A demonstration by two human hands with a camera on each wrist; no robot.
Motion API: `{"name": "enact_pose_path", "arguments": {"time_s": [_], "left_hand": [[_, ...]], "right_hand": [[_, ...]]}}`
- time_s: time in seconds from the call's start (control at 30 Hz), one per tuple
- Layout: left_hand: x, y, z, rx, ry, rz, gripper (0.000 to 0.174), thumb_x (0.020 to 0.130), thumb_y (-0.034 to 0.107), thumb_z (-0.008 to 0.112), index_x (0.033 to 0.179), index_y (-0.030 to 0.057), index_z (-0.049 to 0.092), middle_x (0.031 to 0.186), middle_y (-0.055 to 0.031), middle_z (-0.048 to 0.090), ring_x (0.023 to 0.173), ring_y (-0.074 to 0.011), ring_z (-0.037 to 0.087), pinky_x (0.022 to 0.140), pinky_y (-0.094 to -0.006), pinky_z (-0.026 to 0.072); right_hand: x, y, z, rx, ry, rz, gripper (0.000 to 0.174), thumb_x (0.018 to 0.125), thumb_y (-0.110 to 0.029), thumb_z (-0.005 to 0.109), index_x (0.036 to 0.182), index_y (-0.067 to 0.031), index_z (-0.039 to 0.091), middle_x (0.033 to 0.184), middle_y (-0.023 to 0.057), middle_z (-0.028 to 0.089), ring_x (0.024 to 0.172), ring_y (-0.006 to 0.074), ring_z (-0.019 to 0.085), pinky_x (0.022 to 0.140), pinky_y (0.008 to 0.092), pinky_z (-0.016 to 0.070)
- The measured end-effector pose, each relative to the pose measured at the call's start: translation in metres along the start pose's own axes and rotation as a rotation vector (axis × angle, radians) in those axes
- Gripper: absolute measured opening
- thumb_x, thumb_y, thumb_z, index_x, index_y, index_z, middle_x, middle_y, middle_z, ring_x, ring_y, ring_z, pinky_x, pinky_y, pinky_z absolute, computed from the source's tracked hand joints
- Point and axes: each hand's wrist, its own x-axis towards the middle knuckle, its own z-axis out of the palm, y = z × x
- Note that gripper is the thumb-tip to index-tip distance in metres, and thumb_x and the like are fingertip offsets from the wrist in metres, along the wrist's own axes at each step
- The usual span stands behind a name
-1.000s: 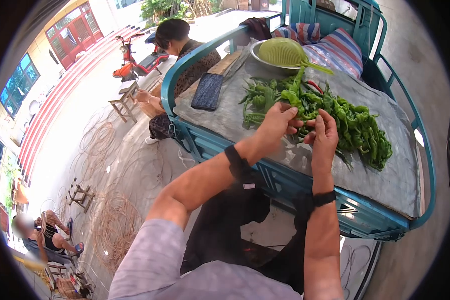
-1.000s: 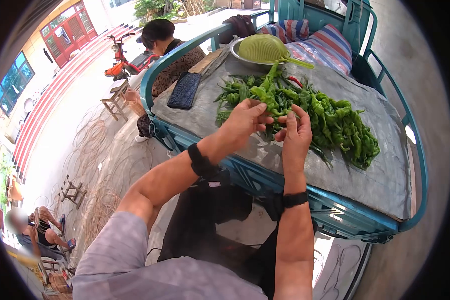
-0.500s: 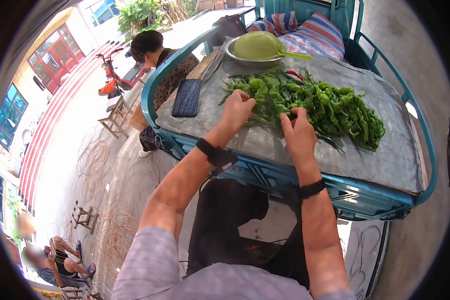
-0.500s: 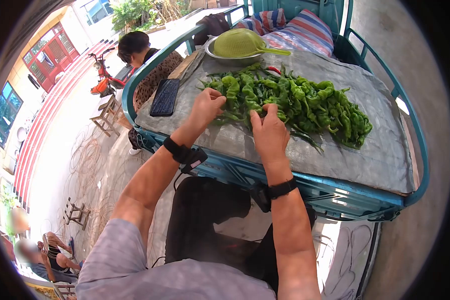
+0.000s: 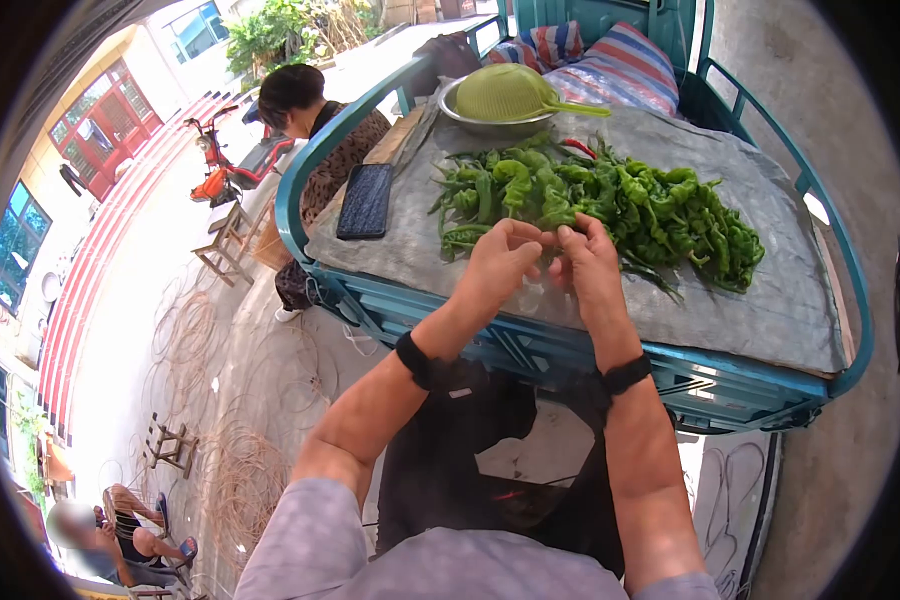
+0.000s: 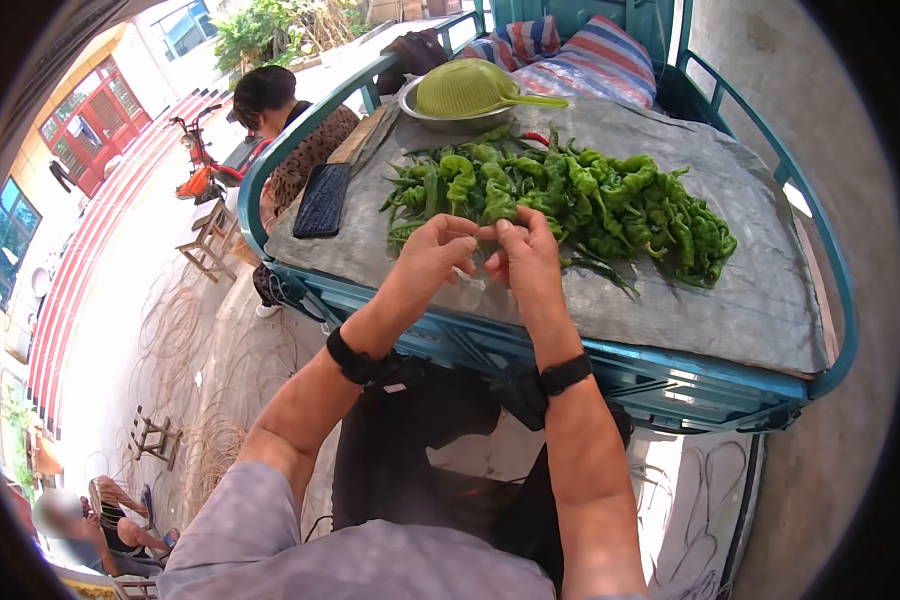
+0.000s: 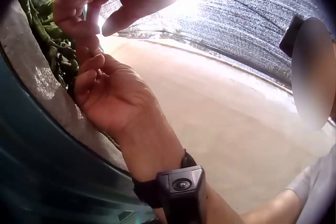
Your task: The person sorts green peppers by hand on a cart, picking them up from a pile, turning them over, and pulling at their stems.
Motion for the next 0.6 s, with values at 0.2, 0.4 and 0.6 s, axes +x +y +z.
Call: {"name": "enact_pose_path", "arguments": {"time_s": [0.2, 0.4, 0.6], "left_hand": [[0.012, 0.005, 0.004, 0.006, 0.082, 0.07, 0.038, 0.096, 0.03, 0.059, 0.118, -0.0003, 0.056, 0.102, -0.0068, 0.064, 0.083, -0.0127, 0.063, 0.07, -0.0274, 0.0495], [0.031, 0.021, 0.014, -0.149, 0.02, 0.077, 0.047, 0.095, 0.039, 0.063, 0.113, -0.0045, 0.057, 0.102, -0.0099, 0.064, 0.088, -0.0152, 0.064, 0.076, -0.031, 0.054], [0.045, 0.021, 0.0, 0.206, 0.199, 0.152, 0.048, 0.087, 0.037, 0.071, 0.107, -0.0057, 0.06, 0.091, -0.0094, 0.066, 0.08, -0.014, 0.061, 0.069, -0.0288, 0.0494]], "right_hand": [[-0.008, -0.012, -0.008, 0.083, -0.112, -0.142, 0.039, 0.101, -0.018, 0.054, 0.133, -0.0007, 0.041, 0.096, 0.0074, 0.069, 0.057, 0.0075, 0.057, 0.048, 0.0206, 0.0457], [-0.023, -0.016, -0.006, -0.06, -0.33, -0.166, 0.043, 0.1, -0.011, 0.051, 0.14, -0.0027, 0.038, 0.088, 0.0046, 0.063, 0.056, 0.0078, 0.057, 0.048, 0.0217, 0.0453], [-0.029, -0.022, -0.007, -0.266, -0.199, -0.208, 0.049, 0.094, -0.007, 0.054, 0.14, -0.0023, 0.039, 0.102, 0.012, 0.068, 0.06, 0.0112, 0.061, 0.052, 0.024, 0.0494]]}}
